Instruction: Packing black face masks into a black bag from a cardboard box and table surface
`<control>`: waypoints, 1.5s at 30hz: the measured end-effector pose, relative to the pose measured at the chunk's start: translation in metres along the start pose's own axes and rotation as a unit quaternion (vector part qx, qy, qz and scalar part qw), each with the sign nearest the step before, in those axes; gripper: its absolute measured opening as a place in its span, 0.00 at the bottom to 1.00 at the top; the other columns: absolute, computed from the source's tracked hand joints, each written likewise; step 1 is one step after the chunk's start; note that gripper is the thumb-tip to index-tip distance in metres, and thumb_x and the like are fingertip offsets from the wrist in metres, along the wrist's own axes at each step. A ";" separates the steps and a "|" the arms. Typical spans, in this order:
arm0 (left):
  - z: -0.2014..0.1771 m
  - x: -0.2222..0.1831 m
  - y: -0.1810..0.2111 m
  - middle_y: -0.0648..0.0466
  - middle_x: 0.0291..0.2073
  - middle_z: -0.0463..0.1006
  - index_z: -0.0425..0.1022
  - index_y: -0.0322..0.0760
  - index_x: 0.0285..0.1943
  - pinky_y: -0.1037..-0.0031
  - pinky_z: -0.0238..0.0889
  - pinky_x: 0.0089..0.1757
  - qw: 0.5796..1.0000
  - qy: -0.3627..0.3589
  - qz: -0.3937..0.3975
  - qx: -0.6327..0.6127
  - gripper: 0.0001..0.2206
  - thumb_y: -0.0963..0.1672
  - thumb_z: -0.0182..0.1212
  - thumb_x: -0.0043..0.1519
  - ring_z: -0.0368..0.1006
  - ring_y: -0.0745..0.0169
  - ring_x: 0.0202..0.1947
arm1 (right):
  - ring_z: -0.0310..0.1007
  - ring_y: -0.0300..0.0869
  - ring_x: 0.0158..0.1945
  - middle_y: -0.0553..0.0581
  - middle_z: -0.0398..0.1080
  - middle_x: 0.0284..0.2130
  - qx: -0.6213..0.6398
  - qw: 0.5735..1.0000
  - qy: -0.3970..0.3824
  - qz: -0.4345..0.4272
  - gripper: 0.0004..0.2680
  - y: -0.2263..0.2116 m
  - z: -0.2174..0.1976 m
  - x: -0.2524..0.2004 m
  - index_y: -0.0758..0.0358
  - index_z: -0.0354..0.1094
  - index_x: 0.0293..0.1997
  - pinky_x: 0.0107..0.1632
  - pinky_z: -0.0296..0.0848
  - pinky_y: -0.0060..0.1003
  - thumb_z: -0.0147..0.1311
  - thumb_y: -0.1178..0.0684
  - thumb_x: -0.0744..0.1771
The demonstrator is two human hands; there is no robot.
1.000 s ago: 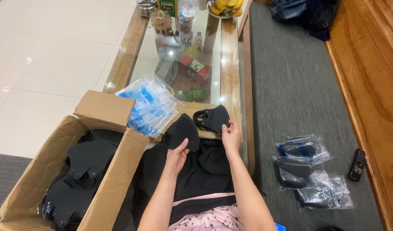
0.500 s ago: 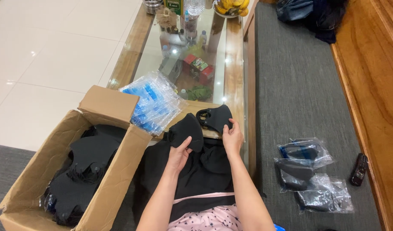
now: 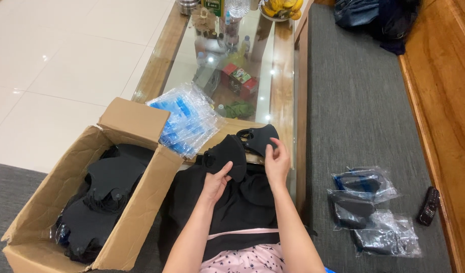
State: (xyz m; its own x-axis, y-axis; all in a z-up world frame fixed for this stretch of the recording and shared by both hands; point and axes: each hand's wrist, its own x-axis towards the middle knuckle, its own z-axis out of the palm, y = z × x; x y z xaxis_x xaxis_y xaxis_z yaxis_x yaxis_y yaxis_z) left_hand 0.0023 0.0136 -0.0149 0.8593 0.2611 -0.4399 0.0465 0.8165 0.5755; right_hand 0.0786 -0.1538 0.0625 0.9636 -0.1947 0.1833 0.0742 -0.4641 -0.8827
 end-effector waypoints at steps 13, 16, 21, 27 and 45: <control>0.006 -0.006 -0.003 0.54 0.56 0.81 0.75 0.46 0.65 0.64 0.78 0.44 0.997 0.017 -0.017 0.071 0.31 0.40 0.80 0.51 0.80 0.55 0.48 | 0.74 0.46 0.39 0.49 0.64 0.39 -0.058 0.975 -0.094 -0.193 0.11 -0.072 0.027 -0.023 0.45 0.77 0.53 0.41 0.75 0.41 0.62 0.51 0.66; 0.006 -0.002 -0.007 0.56 0.52 0.83 0.76 0.49 0.63 0.68 0.79 0.43 0.996 0.028 -0.009 0.081 0.30 0.40 0.81 0.50 0.82 0.59 0.44 | 0.71 0.45 0.41 0.48 0.62 0.40 -0.067 0.967 -0.108 -0.220 0.09 -0.076 0.026 -0.022 0.47 0.77 0.51 0.43 0.74 0.41 0.61 0.53 0.66; 0.012 -0.008 0.002 0.55 0.51 0.83 0.76 0.46 0.64 0.68 0.79 0.42 0.996 0.030 -0.010 0.089 0.31 0.40 0.82 0.49 0.82 0.58 0.42 | 0.71 0.40 0.42 0.44 0.68 0.33 -0.008 0.975 -0.110 -0.192 0.04 -0.060 0.031 -0.022 0.47 0.78 0.42 0.46 0.72 0.32 0.64 0.52 0.65; -0.002 0.008 -0.008 0.50 0.59 0.78 0.73 0.44 0.67 0.55 0.76 0.48 0.999 0.016 -0.001 0.044 0.30 0.39 0.78 0.53 0.79 0.49 0.51 | 0.72 0.44 0.42 0.50 0.74 0.31 -0.079 0.972 -0.116 -0.189 0.09 -0.056 0.018 -0.038 0.52 0.76 0.49 0.44 0.74 0.38 0.63 0.50 0.65; 0.015 -0.014 0.015 0.45 0.57 0.78 0.75 0.38 0.63 0.54 0.76 0.50 1.000 0.006 0.011 -0.026 0.25 0.35 0.72 0.55 0.78 0.44 0.51 | 0.80 0.47 0.41 0.52 0.80 0.35 0.062 0.970 -0.054 -0.227 0.04 -0.045 0.016 -0.036 0.55 0.78 0.44 0.43 0.78 0.37 0.59 0.57 0.67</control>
State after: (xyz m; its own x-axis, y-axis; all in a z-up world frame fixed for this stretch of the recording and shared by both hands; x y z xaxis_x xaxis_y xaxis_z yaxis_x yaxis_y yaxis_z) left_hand -0.0012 0.0142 0.0103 0.8533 0.2849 -0.4366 0.0010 0.8366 0.5479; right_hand 0.0451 -0.1124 0.0890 0.8453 0.1009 0.5247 0.5211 -0.3727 -0.7678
